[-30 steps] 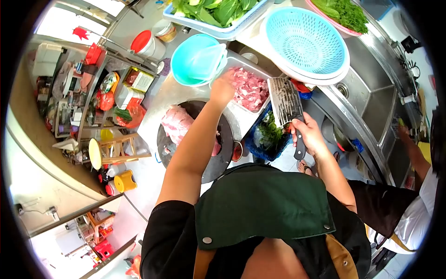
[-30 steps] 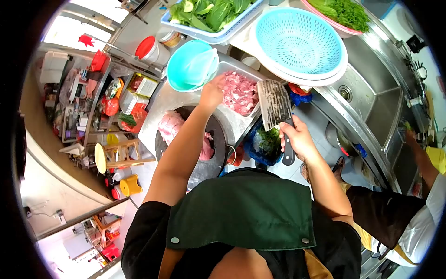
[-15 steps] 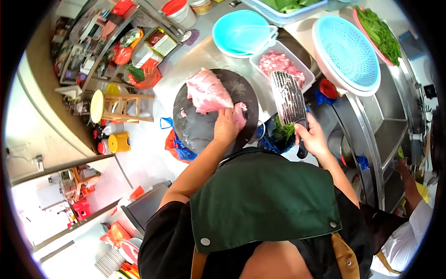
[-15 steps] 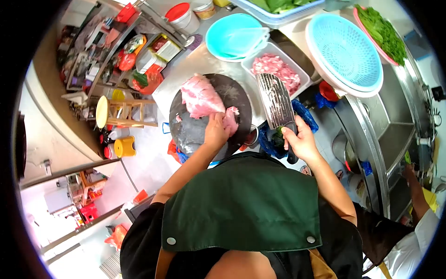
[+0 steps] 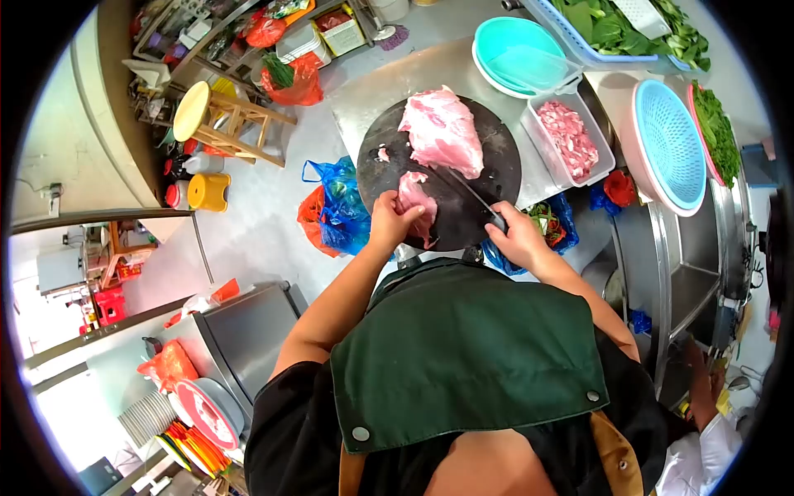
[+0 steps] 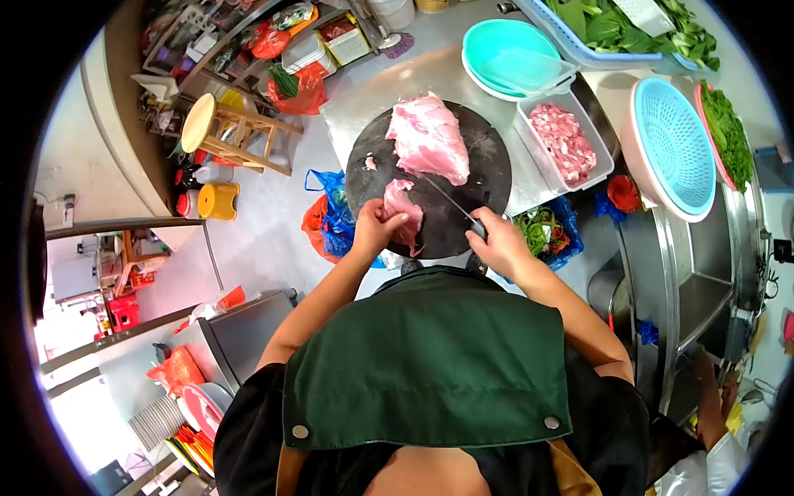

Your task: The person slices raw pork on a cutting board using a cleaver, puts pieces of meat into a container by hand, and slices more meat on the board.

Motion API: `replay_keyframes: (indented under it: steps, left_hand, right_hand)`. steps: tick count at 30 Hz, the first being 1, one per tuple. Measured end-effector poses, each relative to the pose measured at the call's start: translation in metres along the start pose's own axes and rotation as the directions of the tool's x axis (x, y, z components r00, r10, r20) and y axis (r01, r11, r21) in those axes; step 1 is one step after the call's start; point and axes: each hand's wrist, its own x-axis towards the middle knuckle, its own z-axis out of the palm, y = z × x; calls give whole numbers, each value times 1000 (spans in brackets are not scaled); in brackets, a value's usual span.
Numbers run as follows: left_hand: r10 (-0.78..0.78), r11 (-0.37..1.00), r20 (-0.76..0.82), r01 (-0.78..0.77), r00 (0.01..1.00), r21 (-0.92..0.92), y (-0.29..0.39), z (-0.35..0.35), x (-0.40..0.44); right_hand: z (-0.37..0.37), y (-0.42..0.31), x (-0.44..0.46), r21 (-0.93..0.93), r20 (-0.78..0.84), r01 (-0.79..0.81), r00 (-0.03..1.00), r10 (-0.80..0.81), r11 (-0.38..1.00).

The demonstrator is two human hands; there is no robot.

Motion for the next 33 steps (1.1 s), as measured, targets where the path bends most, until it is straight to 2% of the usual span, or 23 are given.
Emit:
replay_keyframes:
  steps: [1,2,3,4,5,7,8,9,10,14,17,20,23,24,25,27,28,29,31,33]
  left_hand:
    - [147,964,-149,-108,978,245,6,-4,-11]
    - [140,965,-149,-101,979,241,3,-8,-13]
    - [371,882,-152,-297,916,365,0,-10,-14]
    - [582,744,-125,-464,804,481,-4,-12,-15]
    - [576,750,-130,-459,807,476,-6,-11,-11]
    - [777,575,-3,-708,629,411,-9,-5,5]
    - [707,649,15,-658,707,383,-14,-2,7]
    - [705,654,11,-656,709,377,-14,0,7]
    - [692,682,-33,-638,721,357,-14,1,7]
    - [680,719,-94,-637,727,279,-18,1,10]
    - [694,699,-24,-666,719,262,-29,1,17]
    - [685,717,-40,-664,727,211,-35,2,18]
    - [638,742,13,-620,770,256,-38,-1,19]
    - [668,732,-52,-644,742,222,-28,-3,17]
    - [670,730,-51,-646,740,222,-21,-7,14]
    - [628,748,9,-606,778,271,-11,-11,8]
    - [691,684,-11,-650,722,330,-13,-7,14]
    - [686,690,-12,-646,727,325,-15,0,14]
    - [750,637,6,-724,662,265,-2,4,12]
    - [724,654,41,-704,689,277,-7,5,15]
  right_hand:
    - [6,-5,2,-36,15,2,1000,-2,999]
    - [13,-7,2,-70,1,116,993,-117,991]
    - [18,-9,2,-73,10,112,994,-112,991]
    - [23,-11,2,-65,27,130,991,-129,989]
    - [27,-14,2,-59,43,150,988,-147,987]
    - [35,-24,5,-123,57,182,983,-176,976]
    - [41,-24,9,-221,53,203,979,-196,954]
    - [47,-22,11,-317,51,222,975,-217,922]
    - [54,-21,13,-361,9,296,949,-314,884]
    - [67,-25,15,-422,57,279,958,-281,863]
    - [70,-44,31,-408,67,242,970,-236,880]
    - [90,-47,74,-451,127,286,958,-256,846]
    - [85,-54,100,-340,176,254,963,-204,905]
    - [80,-48,98,-290,160,257,963,-218,922]
    - [70,-42,95,-240,142,261,962,-232,935]
    - [54,-33,74,-280,196,250,960,-200,927]
    - [52,-28,61,-315,163,248,965,-205,916]
    - [51,-24,51,-349,134,242,969,-207,905]
    - [44,-26,44,-377,154,211,974,-164,902]
    - [45,-27,42,-398,161,178,979,-122,900]
